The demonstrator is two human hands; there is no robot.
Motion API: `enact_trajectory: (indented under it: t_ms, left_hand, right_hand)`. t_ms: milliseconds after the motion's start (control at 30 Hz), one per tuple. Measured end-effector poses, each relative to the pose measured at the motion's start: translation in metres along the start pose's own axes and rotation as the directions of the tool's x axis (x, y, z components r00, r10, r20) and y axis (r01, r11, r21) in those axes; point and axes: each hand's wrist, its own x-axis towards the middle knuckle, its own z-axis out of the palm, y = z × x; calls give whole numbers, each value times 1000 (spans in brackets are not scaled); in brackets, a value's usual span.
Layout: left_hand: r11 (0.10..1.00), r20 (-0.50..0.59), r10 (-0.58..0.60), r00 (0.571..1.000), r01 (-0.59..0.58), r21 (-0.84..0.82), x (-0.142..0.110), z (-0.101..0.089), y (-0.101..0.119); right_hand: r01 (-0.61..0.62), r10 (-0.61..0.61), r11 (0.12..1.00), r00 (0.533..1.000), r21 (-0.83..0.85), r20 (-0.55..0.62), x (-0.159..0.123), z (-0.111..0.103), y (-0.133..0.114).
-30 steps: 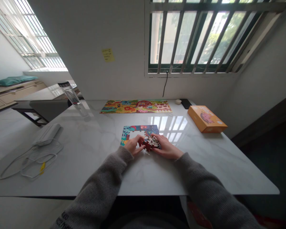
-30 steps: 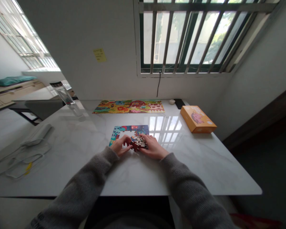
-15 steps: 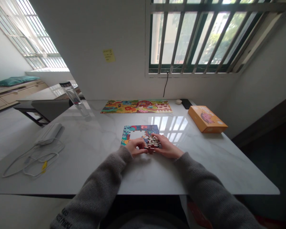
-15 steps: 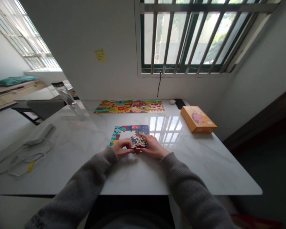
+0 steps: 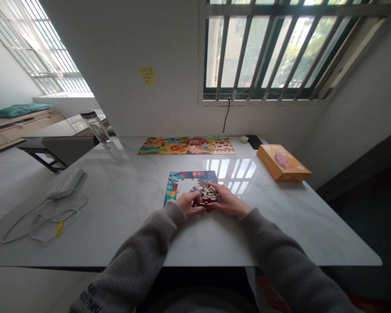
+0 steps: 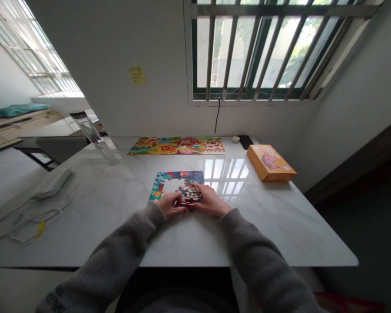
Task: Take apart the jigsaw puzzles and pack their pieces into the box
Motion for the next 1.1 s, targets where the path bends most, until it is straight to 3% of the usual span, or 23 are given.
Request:
enact_trajectory:
  t_ms: [133, 333, 567, 767, 1000, 1100]
  left_hand:
    - [999, 41, 38, 998, -39, 18, 0, -1, -4]
    - [999, 18, 25, 1000, -26, 45, 0, 1, -4]
    - [976, -172, 217, 961, -208, 69, 2, 4, 7]
    - [984, -166, 174, 971, -164, 76, 4, 9, 8]
    - [931, -172, 137, 976, -67, 359, 10, 9, 10]
    - [916, -135, 160, 978, -95, 391, 9, 1, 8]
  right_hand:
    - [9, -9, 1000, 1000, -4, 5, -1, -1, 1]
    - [-12, 12, 1000, 999, 13, 36, -2, -5, -5]
    - [-16, 15, 1000, 999, 15, 40, -1, -8, -6]
    - [-25, 25, 1000, 997, 4, 69, -2, -8, -8]
    - [-6, 7, 1000, 999, -29, 38, -3, -4, -9]
    - [7, -7, 999, 1000, -32, 15, -3, -2, -6]
